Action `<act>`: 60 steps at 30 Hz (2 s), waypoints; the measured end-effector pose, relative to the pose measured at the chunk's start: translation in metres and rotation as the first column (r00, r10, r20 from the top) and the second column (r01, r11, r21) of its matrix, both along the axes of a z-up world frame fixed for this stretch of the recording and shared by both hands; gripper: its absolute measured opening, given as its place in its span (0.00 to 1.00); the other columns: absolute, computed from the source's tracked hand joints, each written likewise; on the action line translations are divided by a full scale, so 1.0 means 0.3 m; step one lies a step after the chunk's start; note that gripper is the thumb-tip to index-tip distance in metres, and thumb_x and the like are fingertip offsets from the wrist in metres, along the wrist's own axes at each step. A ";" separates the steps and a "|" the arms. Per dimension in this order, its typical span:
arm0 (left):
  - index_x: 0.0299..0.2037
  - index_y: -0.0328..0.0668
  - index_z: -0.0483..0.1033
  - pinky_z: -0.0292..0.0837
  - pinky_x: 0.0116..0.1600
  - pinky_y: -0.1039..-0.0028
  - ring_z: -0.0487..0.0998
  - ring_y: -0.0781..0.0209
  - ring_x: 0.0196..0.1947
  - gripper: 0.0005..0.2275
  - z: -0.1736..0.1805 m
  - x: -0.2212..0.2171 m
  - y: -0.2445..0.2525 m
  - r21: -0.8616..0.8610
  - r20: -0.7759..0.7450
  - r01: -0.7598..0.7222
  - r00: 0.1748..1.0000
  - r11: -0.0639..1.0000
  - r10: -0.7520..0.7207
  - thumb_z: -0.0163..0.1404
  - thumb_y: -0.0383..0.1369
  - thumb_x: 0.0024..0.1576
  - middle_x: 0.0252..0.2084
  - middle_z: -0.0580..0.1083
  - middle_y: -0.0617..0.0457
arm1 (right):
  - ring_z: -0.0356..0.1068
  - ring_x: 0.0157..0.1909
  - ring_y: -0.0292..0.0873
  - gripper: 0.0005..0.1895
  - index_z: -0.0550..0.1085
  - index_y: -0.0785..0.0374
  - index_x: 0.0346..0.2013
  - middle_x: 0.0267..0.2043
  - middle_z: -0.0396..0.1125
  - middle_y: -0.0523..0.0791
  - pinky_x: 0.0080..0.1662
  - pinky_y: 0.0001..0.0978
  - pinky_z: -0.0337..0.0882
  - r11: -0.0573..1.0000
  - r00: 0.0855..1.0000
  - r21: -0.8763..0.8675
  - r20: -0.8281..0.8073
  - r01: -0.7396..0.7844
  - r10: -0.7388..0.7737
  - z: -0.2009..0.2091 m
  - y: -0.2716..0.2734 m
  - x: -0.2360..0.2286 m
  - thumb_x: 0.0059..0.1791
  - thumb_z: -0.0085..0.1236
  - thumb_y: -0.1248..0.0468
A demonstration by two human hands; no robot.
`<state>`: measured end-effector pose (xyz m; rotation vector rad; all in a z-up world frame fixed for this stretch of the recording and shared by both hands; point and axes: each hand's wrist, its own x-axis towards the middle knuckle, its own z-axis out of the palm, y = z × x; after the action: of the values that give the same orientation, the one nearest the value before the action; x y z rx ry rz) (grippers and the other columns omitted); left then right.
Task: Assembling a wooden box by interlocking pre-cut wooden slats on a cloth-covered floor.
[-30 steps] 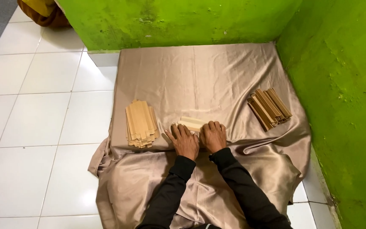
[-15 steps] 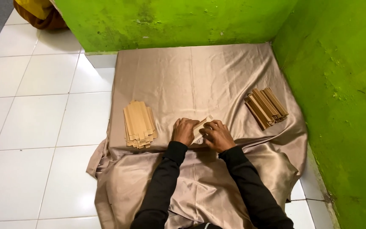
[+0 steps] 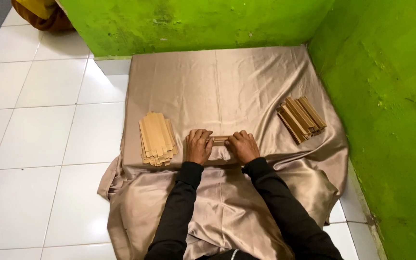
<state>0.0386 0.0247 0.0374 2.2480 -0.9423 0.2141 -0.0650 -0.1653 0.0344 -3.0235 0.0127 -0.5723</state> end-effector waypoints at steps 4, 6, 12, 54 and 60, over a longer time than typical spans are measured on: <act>0.41 0.53 0.81 0.64 0.60 0.62 0.72 0.58 0.52 0.04 -0.008 -0.019 0.043 0.094 0.035 -0.025 0.999 0.995 0.022 0.57 0.35 0.58 0.43 0.75 0.61 | 0.64 0.45 0.42 0.06 0.75 0.47 0.40 0.34 0.63 0.37 0.44 0.36 0.64 0.999 1.000 0.031 -0.008 0.018 -0.018 -0.079 -0.053 0.052 0.54 0.56 0.52; 0.40 0.51 0.82 0.64 0.58 0.62 0.68 0.56 0.52 0.04 -0.030 -0.011 0.048 0.132 0.133 -0.161 0.981 0.978 0.144 0.56 0.32 0.57 0.43 0.70 0.59 | 0.64 0.44 0.41 0.06 0.76 0.45 0.42 0.35 0.63 0.37 0.44 0.35 0.64 0.995 0.998 0.092 -0.050 0.041 -0.036 -0.076 -0.054 0.070 0.54 0.56 0.53; 0.48 0.53 0.78 0.61 0.60 0.56 0.67 0.54 0.54 0.10 -0.069 0.021 0.010 0.196 0.027 -0.294 0.955 0.936 0.294 0.56 0.34 0.56 0.45 0.69 0.58 | 0.65 0.45 0.44 0.06 0.74 0.44 0.42 0.40 0.62 0.37 0.45 0.40 0.66 0.991 0.990 0.084 -0.107 0.101 -0.092 -0.056 -0.043 0.105 0.50 0.59 0.55; 0.46 0.50 0.74 0.56 0.63 0.51 0.66 0.46 0.57 0.12 0.026 0.008 0.055 0.265 -0.290 -0.298 0.882 0.917 0.370 0.60 0.37 0.55 0.46 0.69 0.52 | 0.71 0.43 0.51 0.22 0.74 0.59 0.41 0.36 0.66 0.48 0.49 0.44 0.72 0.654 0.969 0.716 -0.180 0.246 -0.168 -0.154 -0.228 0.066 0.39 0.77 0.61; 0.46 0.53 0.76 0.54 0.63 0.54 0.64 0.49 0.57 0.11 0.006 0.027 0.033 0.294 -0.301 -0.288 0.877 0.911 0.374 0.60 0.37 0.55 0.46 0.68 0.55 | 0.71 0.42 0.49 0.25 0.73 0.61 0.45 0.38 0.65 0.47 0.47 0.43 0.73 0.643 0.958 0.710 -0.216 0.287 -0.189 -0.017 -0.166 0.035 0.40 0.77 0.60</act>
<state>0.0466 0.0345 0.0392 2.5523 -0.3995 -0.1618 -0.0546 -0.2151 0.0292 -2.2431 0.5304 -0.2802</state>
